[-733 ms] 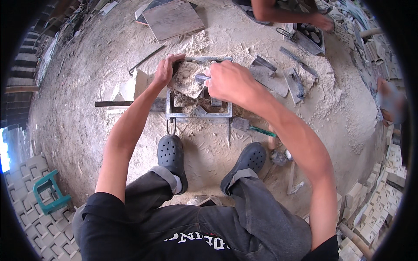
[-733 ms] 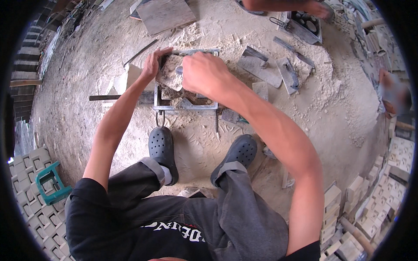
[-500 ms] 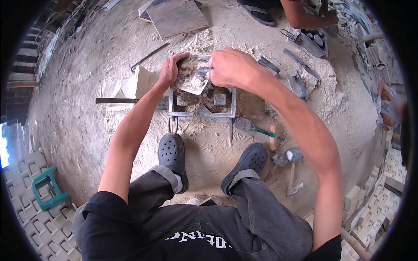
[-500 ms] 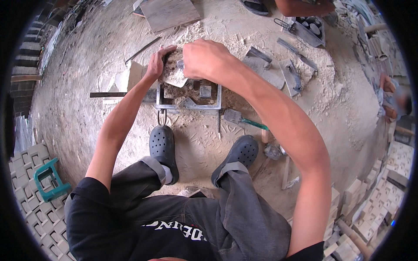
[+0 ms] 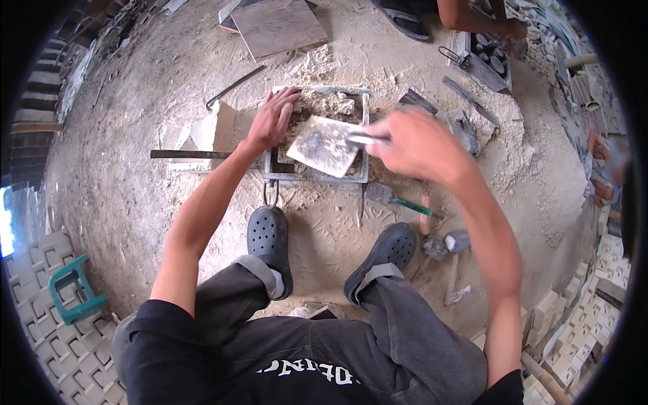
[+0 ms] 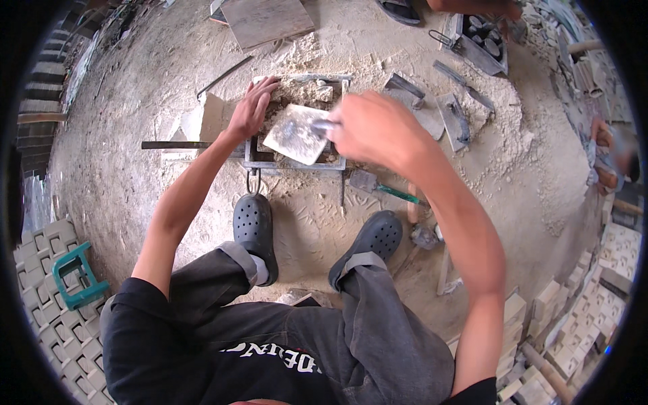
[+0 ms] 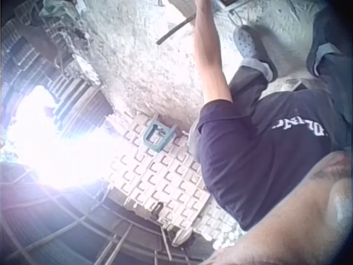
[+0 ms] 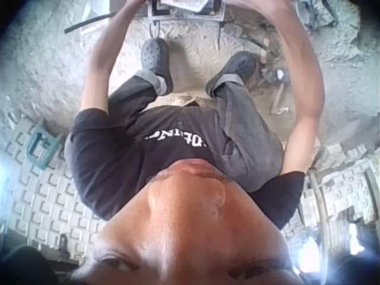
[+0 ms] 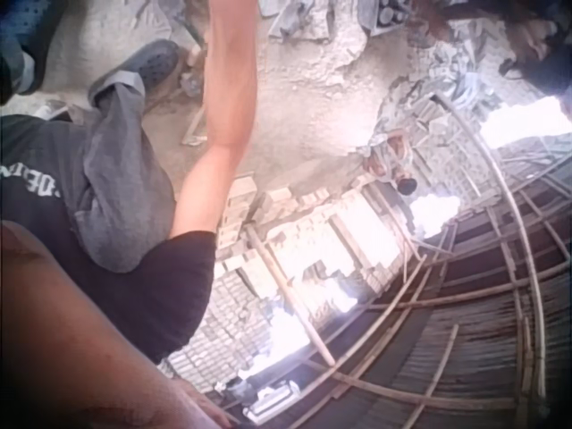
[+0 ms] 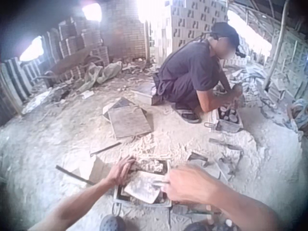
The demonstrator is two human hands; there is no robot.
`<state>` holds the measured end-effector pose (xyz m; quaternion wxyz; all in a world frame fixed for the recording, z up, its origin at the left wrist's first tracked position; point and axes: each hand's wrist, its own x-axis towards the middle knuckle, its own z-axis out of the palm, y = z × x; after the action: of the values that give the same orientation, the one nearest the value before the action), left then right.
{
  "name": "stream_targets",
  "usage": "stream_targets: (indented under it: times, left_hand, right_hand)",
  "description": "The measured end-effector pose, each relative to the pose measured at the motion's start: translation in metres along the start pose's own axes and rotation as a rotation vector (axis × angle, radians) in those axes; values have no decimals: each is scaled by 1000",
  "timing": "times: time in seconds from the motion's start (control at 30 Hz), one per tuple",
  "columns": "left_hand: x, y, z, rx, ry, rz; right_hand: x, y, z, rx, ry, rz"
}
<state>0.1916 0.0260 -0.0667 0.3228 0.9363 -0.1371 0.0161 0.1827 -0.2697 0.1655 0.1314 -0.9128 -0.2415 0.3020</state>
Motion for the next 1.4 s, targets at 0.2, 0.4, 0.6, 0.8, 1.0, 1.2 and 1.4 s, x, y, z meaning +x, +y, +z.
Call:
stream_targets:
  times: [0.2, 0.4, 0.6, 0.8, 1.0, 1.2, 1.4]
  left_hand:
    - [-30, 16, 2, 166, -5, 37]
    - [33, 29, 25, 391, -141, -81]
    - [23, 80, 60, 225, -271, 141]
    - [29, 74, 58, 229, -18, -8]
    - [19, 103, 88, 239, -178, 196]
    - [9, 130, 61, 332, -164, 80]
    - [7, 160, 115, 323, -254, 250]
  right_hand:
    - [-63, 40, 26, 188, 117, 117]
    - [-78, 62, 51, 361, 239, 237]
    - [-98, 94, 65, 500, 365, 316]
    - [-104, 110, 72, 459, 423, 336]
    - [-127, 159, 114, 541, 489, 515]
    - [-172, 227, 171, 576, 569, 968]
    - [-186, 303, 225, 513, 717, 1199]
